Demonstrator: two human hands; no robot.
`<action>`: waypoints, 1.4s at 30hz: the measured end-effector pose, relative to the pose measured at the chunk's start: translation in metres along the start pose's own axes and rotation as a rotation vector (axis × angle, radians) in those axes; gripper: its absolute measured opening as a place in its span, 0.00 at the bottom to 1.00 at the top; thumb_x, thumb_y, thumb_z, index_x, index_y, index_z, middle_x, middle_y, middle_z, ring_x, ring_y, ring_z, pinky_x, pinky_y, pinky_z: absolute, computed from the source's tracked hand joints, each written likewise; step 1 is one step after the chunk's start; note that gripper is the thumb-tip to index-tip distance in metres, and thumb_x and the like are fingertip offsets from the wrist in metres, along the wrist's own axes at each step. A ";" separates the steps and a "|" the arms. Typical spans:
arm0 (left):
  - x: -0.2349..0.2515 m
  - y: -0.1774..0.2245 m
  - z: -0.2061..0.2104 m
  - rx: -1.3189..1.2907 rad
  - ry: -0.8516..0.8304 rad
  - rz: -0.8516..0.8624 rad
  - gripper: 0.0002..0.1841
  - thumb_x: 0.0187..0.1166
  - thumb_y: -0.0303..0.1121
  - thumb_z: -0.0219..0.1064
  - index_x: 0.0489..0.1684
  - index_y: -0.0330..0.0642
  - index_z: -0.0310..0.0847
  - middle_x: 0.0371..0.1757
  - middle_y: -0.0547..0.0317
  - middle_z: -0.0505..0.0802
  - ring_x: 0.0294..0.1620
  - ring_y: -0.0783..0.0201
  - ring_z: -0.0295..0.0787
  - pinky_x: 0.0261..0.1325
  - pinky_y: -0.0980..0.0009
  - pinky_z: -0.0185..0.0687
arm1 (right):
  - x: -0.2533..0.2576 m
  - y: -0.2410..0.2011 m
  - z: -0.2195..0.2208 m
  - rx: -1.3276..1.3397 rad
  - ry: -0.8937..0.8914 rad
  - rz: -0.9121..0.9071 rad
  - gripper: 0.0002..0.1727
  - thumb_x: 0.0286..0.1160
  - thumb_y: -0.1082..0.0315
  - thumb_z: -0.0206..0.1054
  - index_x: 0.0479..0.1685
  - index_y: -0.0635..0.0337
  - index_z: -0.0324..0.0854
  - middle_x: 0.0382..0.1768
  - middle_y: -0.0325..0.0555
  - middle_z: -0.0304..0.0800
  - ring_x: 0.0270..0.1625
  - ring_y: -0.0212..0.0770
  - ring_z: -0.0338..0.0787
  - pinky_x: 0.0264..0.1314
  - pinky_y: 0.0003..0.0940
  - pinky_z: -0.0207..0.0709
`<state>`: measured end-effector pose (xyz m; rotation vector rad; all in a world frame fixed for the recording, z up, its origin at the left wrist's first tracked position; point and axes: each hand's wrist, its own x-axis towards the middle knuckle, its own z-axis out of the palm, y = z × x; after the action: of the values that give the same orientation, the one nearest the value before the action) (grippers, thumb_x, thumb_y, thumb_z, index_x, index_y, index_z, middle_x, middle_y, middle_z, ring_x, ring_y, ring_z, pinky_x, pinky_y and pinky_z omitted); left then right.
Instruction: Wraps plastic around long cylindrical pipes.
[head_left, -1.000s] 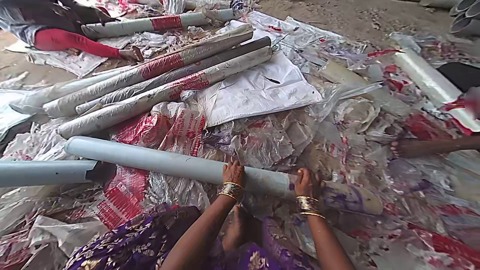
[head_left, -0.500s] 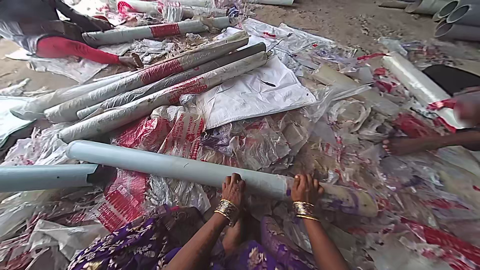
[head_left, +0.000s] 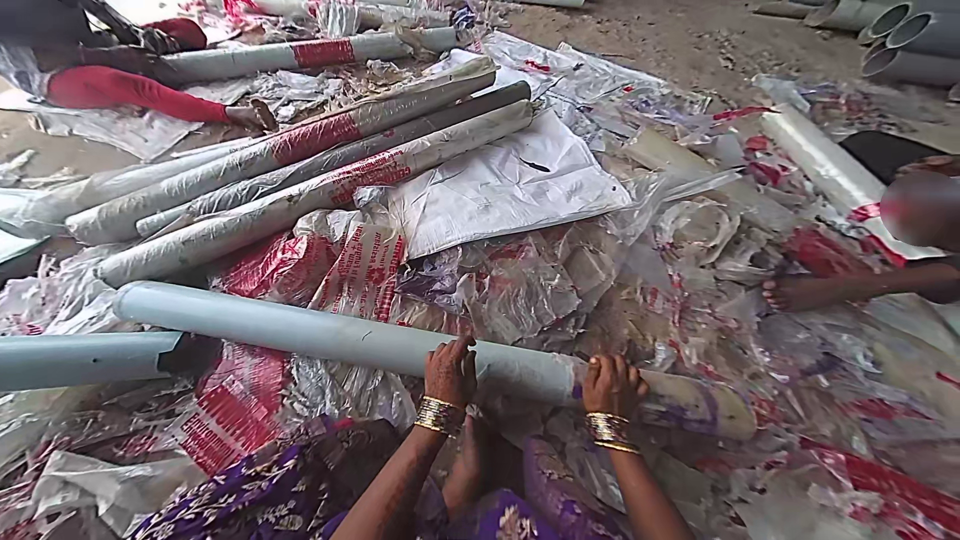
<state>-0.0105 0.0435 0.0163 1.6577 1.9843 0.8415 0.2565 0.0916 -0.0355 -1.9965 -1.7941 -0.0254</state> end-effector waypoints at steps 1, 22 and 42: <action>0.005 0.005 -0.001 0.071 -0.012 0.011 0.11 0.78 0.31 0.68 0.49 0.39 0.94 0.46 0.46 0.97 0.54 0.41 0.92 0.57 0.41 0.79 | -0.001 0.000 -0.001 0.000 -0.007 -0.003 0.18 0.84 0.67 0.54 0.46 0.72 0.89 0.58 0.73 0.89 0.65 0.80 0.83 0.66 0.79 0.64; 0.012 0.044 0.024 0.575 -0.519 -0.180 0.24 0.86 0.21 0.48 0.83 0.27 0.66 0.90 0.40 0.68 0.90 0.42 0.61 0.83 0.48 0.63 | -0.004 0.001 -0.001 -0.011 -0.011 0.005 0.21 0.85 0.64 0.51 0.46 0.70 0.89 0.58 0.71 0.89 0.63 0.78 0.84 0.66 0.76 0.65; 0.009 0.044 0.024 0.508 -0.377 -0.128 0.19 0.80 0.23 0.62 0.69 0.34 0.84 0.85 0.45 0.77 0.88 0.43 0.67 0.80 0.44 0.66 | -0.004 0.008 0.012 -0.089 0.170 -0.037 0.20 0.76 0.61 0.56 0.36 0.62 0.93 0.48 0.59 0.95 0.53 0.68 0.91 0.57 0.68 0.75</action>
<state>0.0351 0.0608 0.0292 1.7567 2.0973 -0.0408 0.2604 0.0913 -0.0498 -1.9573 -1.7479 -0.2835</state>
